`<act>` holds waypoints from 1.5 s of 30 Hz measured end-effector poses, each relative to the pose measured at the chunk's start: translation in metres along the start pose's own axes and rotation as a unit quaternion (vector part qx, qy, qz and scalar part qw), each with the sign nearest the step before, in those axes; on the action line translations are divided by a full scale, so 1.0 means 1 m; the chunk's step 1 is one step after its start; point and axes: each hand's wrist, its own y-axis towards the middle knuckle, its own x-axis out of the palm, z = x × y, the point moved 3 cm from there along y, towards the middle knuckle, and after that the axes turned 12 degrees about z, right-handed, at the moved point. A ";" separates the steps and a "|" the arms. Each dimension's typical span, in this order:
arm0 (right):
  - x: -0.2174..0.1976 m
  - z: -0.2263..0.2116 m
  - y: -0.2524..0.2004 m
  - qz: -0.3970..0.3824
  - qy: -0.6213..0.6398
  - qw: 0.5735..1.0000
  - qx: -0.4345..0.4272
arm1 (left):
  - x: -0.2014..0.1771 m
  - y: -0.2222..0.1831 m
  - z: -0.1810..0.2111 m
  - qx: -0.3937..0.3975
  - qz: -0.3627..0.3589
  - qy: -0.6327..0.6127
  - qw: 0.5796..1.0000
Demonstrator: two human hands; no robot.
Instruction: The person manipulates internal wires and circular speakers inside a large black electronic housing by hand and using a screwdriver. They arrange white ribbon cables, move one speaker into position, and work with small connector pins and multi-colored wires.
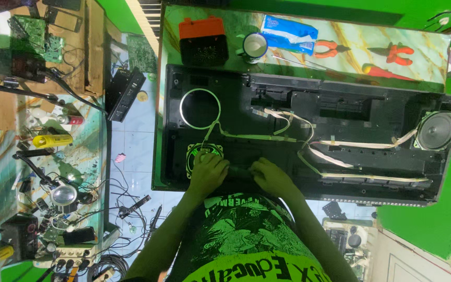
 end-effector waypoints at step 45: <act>0.021 -0.007 -0.041 -0.086 -0.044 0.994 0.049 | -0.022 -0.044 0.017 -0.004 -0.018 -0.166 0.986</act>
